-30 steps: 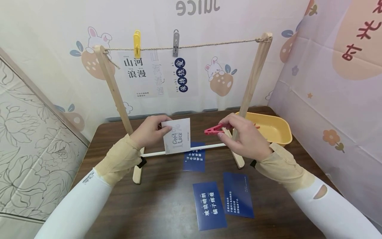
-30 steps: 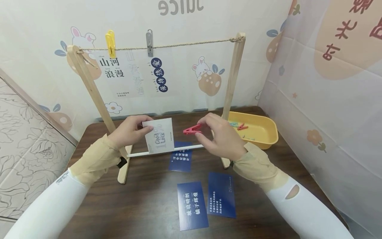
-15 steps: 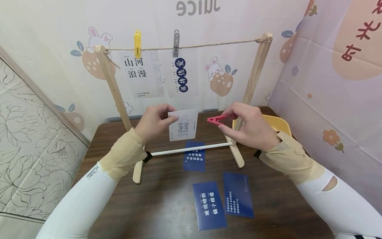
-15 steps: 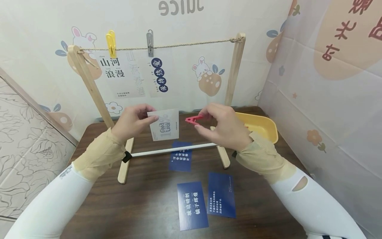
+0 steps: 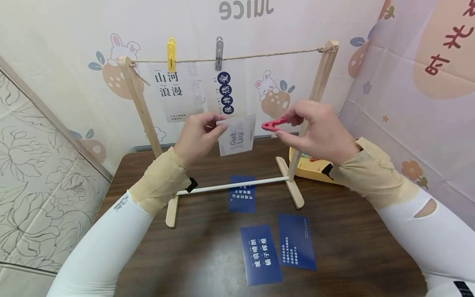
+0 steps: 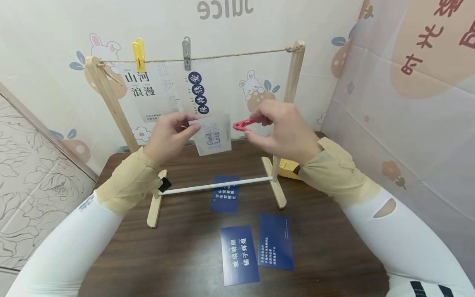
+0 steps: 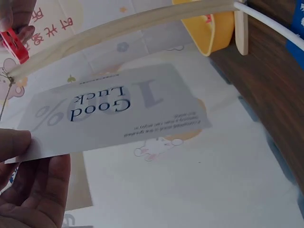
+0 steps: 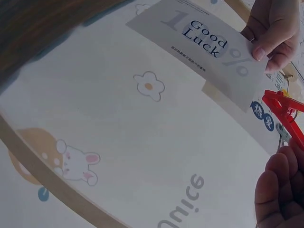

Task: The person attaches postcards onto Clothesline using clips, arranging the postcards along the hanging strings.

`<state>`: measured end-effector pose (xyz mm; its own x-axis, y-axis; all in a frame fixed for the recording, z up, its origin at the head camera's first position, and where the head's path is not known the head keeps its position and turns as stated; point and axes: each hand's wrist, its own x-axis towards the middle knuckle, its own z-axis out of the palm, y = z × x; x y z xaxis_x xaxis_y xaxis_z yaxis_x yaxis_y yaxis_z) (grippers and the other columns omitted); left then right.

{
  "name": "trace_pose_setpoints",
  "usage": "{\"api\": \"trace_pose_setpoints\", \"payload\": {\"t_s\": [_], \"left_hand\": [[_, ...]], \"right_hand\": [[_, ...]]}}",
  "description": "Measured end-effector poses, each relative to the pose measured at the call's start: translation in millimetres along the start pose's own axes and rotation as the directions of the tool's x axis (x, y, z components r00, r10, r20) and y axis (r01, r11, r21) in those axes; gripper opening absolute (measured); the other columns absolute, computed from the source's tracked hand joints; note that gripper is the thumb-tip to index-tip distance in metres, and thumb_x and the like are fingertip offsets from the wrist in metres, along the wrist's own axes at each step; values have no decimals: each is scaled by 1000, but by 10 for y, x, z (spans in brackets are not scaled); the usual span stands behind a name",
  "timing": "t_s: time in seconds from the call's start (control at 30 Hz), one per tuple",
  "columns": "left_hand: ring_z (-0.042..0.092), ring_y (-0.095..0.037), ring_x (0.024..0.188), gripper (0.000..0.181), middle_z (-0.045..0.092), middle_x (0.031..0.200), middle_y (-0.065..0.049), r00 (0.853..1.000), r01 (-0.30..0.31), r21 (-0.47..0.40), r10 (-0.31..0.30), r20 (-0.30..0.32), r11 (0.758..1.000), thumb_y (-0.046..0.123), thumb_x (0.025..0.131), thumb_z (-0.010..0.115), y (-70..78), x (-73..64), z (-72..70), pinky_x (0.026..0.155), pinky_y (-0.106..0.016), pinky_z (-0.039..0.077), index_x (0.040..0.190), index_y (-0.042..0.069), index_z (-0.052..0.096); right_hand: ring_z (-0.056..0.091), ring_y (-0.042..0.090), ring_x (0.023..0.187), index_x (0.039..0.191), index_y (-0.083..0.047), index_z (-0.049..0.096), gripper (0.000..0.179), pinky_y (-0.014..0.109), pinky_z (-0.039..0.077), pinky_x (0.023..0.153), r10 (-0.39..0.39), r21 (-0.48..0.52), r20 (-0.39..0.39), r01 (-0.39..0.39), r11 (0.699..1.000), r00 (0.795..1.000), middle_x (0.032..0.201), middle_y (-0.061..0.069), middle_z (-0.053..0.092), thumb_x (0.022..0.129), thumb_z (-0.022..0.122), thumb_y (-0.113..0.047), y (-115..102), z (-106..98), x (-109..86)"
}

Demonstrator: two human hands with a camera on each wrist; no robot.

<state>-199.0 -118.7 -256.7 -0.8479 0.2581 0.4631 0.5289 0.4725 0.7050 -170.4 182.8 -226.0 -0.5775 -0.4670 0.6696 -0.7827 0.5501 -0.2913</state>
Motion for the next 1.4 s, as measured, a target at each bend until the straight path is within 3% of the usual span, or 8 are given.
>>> {"api": "trace_pose_setpoints", "payload": {"t_s": [0.33,0.73,1.03,1.23,1.4], "left_hand": [[72,-25,85,18,78,100,-21,996,-27,14,28,-84,1000,4,102,73,170,160,-12,82,-28,61,117,-5,78],[74,-24,90,18,80,106,-17,992,3,17,0,-129,1000,8,102,76,405,349,-6,84,-26,60,117,-2,74],[71,-18,88,17,78,105,-18,982,-40,-30,34,-187,999,5,104,71,512,508,18,82,-23,58,118,-4,74],[72,-18,89,18,79,106,-17,974,-40,-37,31,-223,999,5,105,68,579,587,28,82,-22,57,120,-3,75],[74,-18,94,19,80,110,-16,974,0,-52,-12,-225,999,5,105,68,670,651,34,88,-22,59,121,0,76]], "right_hand": [[56,17,80,96,4,75,16,13,40,77,-38,-43,-14,38,998,999,88,15,74,84,85,1,-6,-158,267],[56,19,82,101,3,78,15,11,39,76,16,-145,31,-11,989,999,92,16,75,89,84,-4,-51,-388,636],[63,28,88,106,4,79,19,8,37,77,24,-196,63,-11,981,998,100,22,77,93,82,-9,-117,-503,864],[67,32,89,111,5,79,24,2,35,75,27,-279,116,6,960,993,105,26,78,99,79,-15,-161,-608,1034],[65,28,86,112,7,78,27,2,33,71,35,-348,159,23,937,987,104,27,77,102,75,-18,-184,-677,1172]]}}
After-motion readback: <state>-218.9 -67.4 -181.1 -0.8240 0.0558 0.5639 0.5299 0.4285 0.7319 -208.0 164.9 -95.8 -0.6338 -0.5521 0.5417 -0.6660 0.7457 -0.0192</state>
